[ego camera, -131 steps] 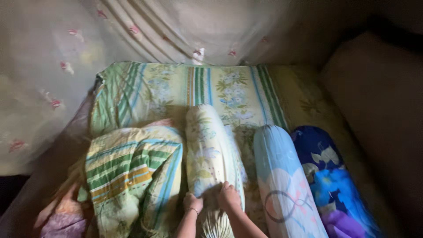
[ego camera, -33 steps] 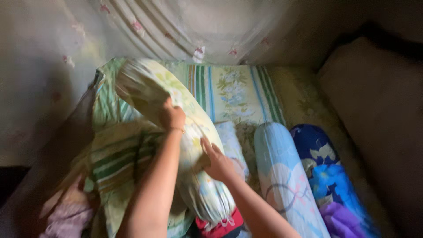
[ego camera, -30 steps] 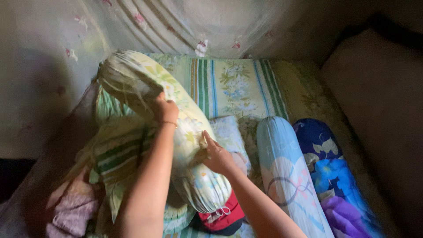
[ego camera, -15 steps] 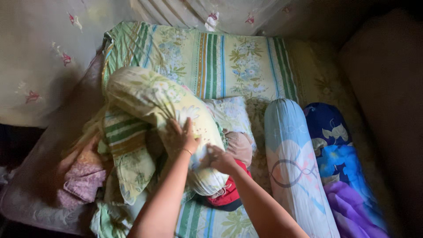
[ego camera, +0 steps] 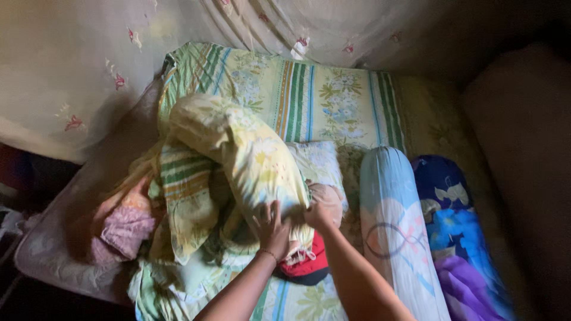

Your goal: The person organizes a bed by moving bolsters and then folds several pieces of fabric including a red cloth, a pink cloth, and a patterned pillowcase, placing them on the bed.

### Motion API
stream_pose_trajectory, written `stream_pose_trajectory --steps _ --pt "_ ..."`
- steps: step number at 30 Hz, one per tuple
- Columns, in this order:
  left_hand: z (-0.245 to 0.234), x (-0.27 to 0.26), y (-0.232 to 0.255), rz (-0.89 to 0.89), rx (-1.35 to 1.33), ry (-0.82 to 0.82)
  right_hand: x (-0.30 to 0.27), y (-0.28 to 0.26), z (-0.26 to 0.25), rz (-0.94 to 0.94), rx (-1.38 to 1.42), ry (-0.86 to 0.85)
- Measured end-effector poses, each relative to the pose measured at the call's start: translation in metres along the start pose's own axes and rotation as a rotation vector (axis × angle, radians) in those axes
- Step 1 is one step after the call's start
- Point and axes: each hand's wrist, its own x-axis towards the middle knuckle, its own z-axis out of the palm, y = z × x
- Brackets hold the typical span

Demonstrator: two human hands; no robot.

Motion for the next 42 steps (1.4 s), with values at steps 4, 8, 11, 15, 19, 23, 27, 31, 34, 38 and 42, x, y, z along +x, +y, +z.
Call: stream_pose_trajectory --steps 4,8,11,15,19,23,27,31,34,38,42 --pt "0.023 0.014 0.002 0.233 -0.237 0.676 0.004 -0.023 -0.052 0.033 -0.002 -0.108" --pt "0.024 0.038 -0.009 0.077 -0.153 0.546 -0.010 -0.056 -0.096 -0.072 0.240 0.015" --pt "0.012 0.058 -0.020 0.074 -0.147 0.496 -0.013 -0.077 -0.111 -0.061 0.255 0.020" --pt "0.003 0.073 -0.031 -0.043 -0.450 0.399 -0.025 -0.081 -0.116 -0.125 0.539 0.109" --pt "0.000 0.090 -0.033 -0.164 -0.662 0.388 -0.053 -0.079 -0.144 -0.178 0.466 0.128" --pt "-0.004 0.120 -0.039 0.089 -0.895 0.629 -0.087 -0.078 -0.161 -0.187 0.120 0.042" --pt "-0.029 0.108 -0.040 -0.019 -0.768 0.628 -0.101 -0.084 -0.150 -0.198 0.163 0.067" --pt "-0.042 0.086 -0.038 -0.094 -0.722 0.603 -0.104 -0.087 -0.127 -0.194 0.210 0.216" --pt "-0.032 0.078 -0.045 -0.061 -0.799 0.533 -0.093 -0.086 -0.108 -0.156 0.216 0.202" --pt "-0.005 0.067 -0.045 -0.032 -0.825 0.519 -0.087 -0.070 -0.084 -0.245 0.172 0.230" --pt "0.003 0.042 -0.034 0.089 -0.735 0.550 -0.096 -0.050 -0.085 -0.127 0.022 0.118"
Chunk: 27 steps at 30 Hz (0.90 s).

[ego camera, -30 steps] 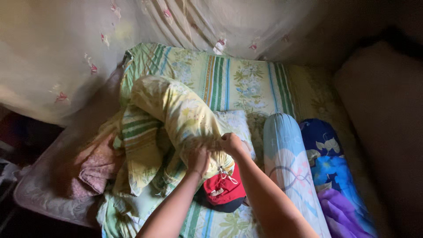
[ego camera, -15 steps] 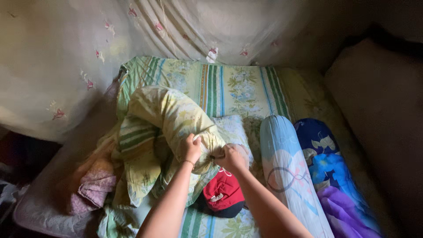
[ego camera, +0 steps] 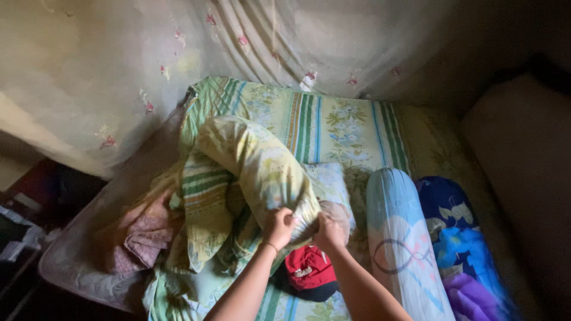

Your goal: The person organizes a bed by moving bolsters and then folds several pieces of fabric including a red cloth, a pink cloth, and a patterned pillowcase, placing them on the bed.

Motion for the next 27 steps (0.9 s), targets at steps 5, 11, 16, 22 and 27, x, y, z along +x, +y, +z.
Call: stream_pose_trajectory --steps 5,11,16,22,27 --pt "-0.005 -0.019 0.024 -0.020 0.212 -0.150 0.001 0.038 -0.007 0.025 -0.052 0.015" --pt "0.047 -0.066 -0.009 -0.078 0.539 -0.776 0.007 0.084 0.016 0.053 -0.118 -0.188" --pt "0.079 -0.078 -0.037 0.004 0.528 -0.735 0.035 0.080 0.030 -0.061 -0.130 -0.236" --pt "0.081 -0.041 -0.067 -0.073 0.153 -0.562 0.040 0.049 0.055 -0.323 -0.110 -0.243" --pt "0.054 0.011 -0.070 -0.135 0.008 -0.151 0.030 -0.003 0.024 -0.067 -0.230 -0.405"
